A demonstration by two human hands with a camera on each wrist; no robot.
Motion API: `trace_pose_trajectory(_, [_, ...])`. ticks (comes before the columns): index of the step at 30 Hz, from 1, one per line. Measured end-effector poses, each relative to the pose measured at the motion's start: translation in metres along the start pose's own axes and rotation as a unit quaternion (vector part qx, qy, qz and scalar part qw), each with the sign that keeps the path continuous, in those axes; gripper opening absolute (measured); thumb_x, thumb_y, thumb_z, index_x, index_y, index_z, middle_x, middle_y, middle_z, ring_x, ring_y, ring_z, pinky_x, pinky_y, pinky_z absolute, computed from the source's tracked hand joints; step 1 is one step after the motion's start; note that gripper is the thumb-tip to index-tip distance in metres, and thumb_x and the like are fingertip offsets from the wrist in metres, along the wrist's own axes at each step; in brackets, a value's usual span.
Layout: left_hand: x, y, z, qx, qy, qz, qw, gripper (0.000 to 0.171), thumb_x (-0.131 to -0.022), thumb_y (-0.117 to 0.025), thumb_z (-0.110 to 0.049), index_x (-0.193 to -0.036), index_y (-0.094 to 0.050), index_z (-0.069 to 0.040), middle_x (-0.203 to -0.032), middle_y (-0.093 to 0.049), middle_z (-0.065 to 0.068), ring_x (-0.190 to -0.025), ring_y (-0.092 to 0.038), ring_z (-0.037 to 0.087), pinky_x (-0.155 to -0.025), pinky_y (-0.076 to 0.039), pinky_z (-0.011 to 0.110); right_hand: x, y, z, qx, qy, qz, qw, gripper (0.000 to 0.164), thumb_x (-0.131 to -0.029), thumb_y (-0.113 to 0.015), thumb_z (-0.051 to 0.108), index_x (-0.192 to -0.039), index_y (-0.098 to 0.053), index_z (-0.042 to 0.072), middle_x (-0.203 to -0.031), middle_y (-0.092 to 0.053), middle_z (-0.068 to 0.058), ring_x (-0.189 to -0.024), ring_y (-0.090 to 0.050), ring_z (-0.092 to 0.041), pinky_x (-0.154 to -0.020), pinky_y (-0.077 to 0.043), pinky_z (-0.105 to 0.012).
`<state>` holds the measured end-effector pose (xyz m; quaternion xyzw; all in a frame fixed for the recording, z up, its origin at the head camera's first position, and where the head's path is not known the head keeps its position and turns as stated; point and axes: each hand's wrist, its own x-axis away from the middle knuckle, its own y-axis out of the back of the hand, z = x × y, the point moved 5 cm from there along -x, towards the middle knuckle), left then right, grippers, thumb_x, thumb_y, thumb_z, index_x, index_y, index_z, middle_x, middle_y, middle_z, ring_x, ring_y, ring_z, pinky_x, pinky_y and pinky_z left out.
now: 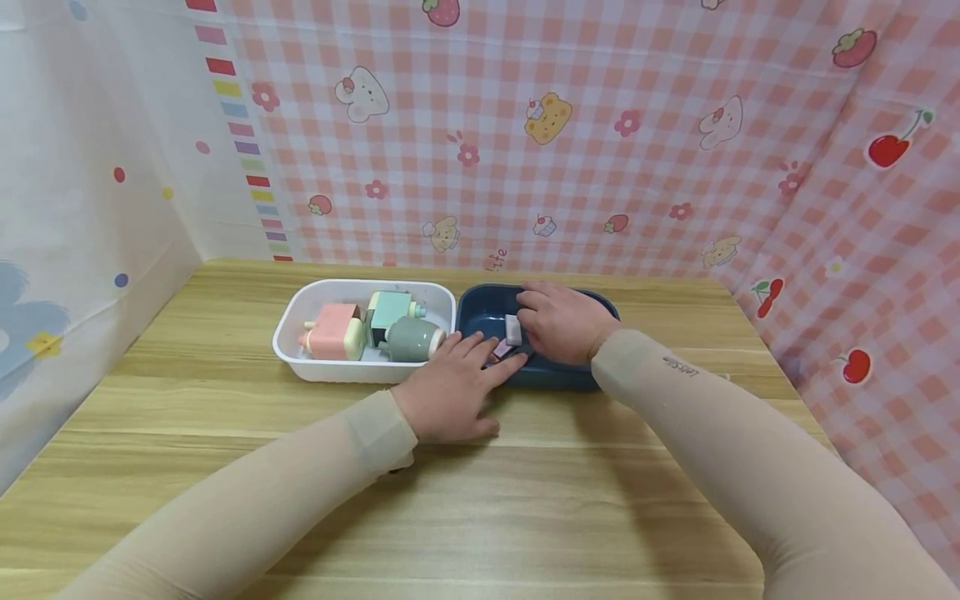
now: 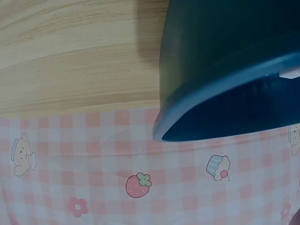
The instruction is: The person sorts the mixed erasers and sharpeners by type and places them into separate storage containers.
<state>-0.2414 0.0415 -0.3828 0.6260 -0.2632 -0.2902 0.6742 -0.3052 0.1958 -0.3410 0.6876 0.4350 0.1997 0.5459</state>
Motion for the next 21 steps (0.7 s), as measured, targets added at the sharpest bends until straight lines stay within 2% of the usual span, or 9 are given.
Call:
trace_pose_trajectory(10, [-0.004, 0.001, -0.001, 0.039, 0.007, 0.036, 0.9986, 0.089, -0.096, -0.066, -0.064, -0.169, -0.025, -0.032, -0.173, -0.029, 0.015, -0.161, -0.025, 0.042, -0.132, -0.020, 0.058, 0.004, -0.003, -0.003, 0.009, -0.006, 0.007, 1.000, 0.022, -0.093, -0.078, 0.018, -0.109, -0.074, 0.004, -0.133, -0.071, -0.019, -0.134, -0.063, -0.038, -0.113, -0.052, -0.050])
trace_pose_trajectory(14, [-0.004, 0.001, -0.002, 0.046, 0.003, 0.040, 0.9981, 0.089, -0.098, -0.065, -0.062, -0.169, -0.025, -0.027, -0.174, -0.026, 0.016, -0.162, -0.022, 0.041, -0.133, -0.019, 0.055, 0.006, -0.002, -0.003, 0.011, -0.007, 0.000, 1.000, 0.021, -0.093, -0.077, 0.018, -0.109, -0.074, 0.004, -0.133, -0.071, -0.020, -0.133, -0.063, -0.039, -0.113, -0.052, -0.051])
trace_pose_trajectory(21, [-0.001, 0.011, 0.005, 0.060, -0.014, 0.014, 0.9980, 0.085, -0.099, -0.066, -0.056, -0.167, -0.031, -0.018, -0.174, -0.028, 0.015, -0.162, -0.025, 0.036, -0.132, -0.022, 0.051, 0.010, 0.001, -0.006, 0.017, -0.017, -0.015, 1.000, 0.023, -0.095, -0.075, 0.019, -0.111, -0.074, 0.004, -0.135, -0.070, -0.021, -0.133, -0.063, -0.040, -0.112, -0.052, -0.051])
